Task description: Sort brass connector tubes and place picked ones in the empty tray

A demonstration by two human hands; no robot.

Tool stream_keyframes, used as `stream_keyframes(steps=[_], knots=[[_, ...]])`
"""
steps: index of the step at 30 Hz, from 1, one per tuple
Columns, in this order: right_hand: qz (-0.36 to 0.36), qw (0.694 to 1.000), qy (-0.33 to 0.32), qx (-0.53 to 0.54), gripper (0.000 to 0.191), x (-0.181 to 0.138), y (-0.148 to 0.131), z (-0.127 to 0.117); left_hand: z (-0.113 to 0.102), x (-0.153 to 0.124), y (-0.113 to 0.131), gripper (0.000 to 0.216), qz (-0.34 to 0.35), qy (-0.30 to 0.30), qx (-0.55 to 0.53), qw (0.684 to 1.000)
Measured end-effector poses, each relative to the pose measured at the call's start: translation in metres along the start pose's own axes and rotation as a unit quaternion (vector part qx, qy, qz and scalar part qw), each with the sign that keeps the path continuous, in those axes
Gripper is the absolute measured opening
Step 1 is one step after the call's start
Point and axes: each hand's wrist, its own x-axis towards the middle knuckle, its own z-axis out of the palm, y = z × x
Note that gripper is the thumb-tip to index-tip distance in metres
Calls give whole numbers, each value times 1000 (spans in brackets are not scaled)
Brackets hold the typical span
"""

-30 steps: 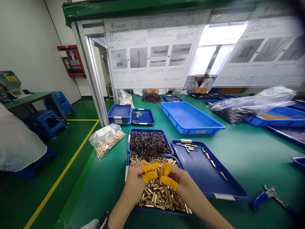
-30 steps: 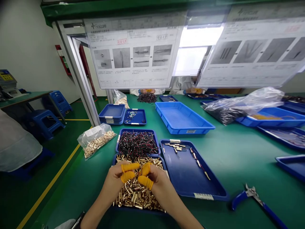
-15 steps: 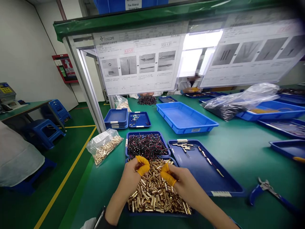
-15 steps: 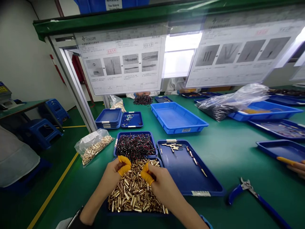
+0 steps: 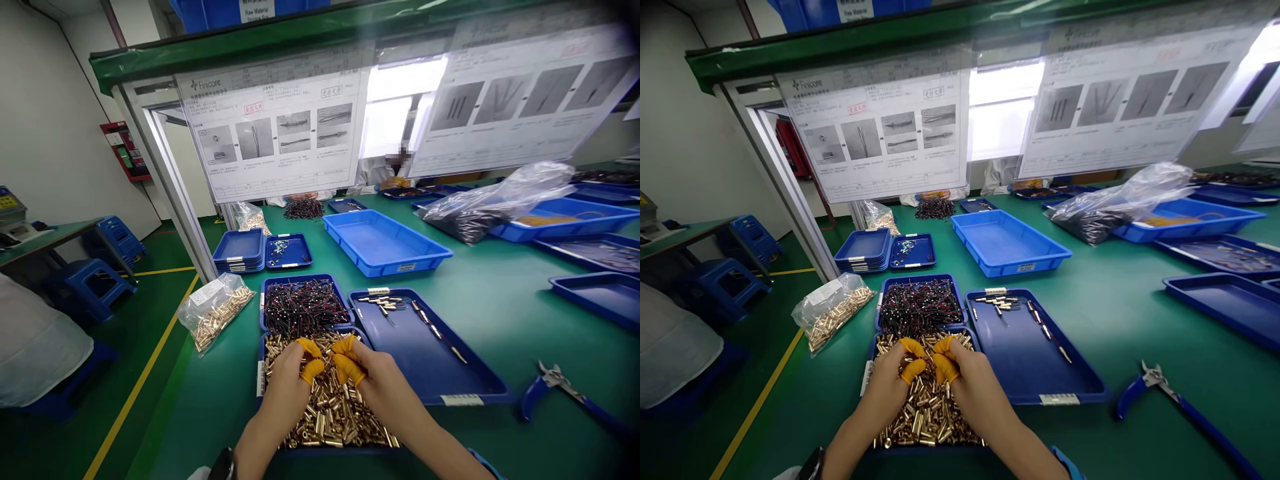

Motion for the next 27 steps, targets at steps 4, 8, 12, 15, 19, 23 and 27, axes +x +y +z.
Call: stream_keyframes(steps=[4,8,12,15,19,23,27], knots=[[3,1000,-6,-11,16,-1,-2,-1,-1,-3,4,13,23,18,-21,999],[-17,999,-14,-32,13,-1,-3,-1,-1,-5,4,12,83,56,-9,995],[-35,999,1,-39,14,-1,-2,0,-2,-5,3,13,109,68,-14,992],[-39,998,27,-48,14,0,1,1,-2,-6,2,14,121,70,-13,990],[-44,996,32,-71,13,1,3,3,-3,-7,3,13,123,75,-4,990],[-47,994,8,-93,13,0,3,4,-5,-8,3,12,117,81,6,990],[-49,992,7,-116,14,-2,2,4,-7,-7,3,14,124,93,-1,988]])
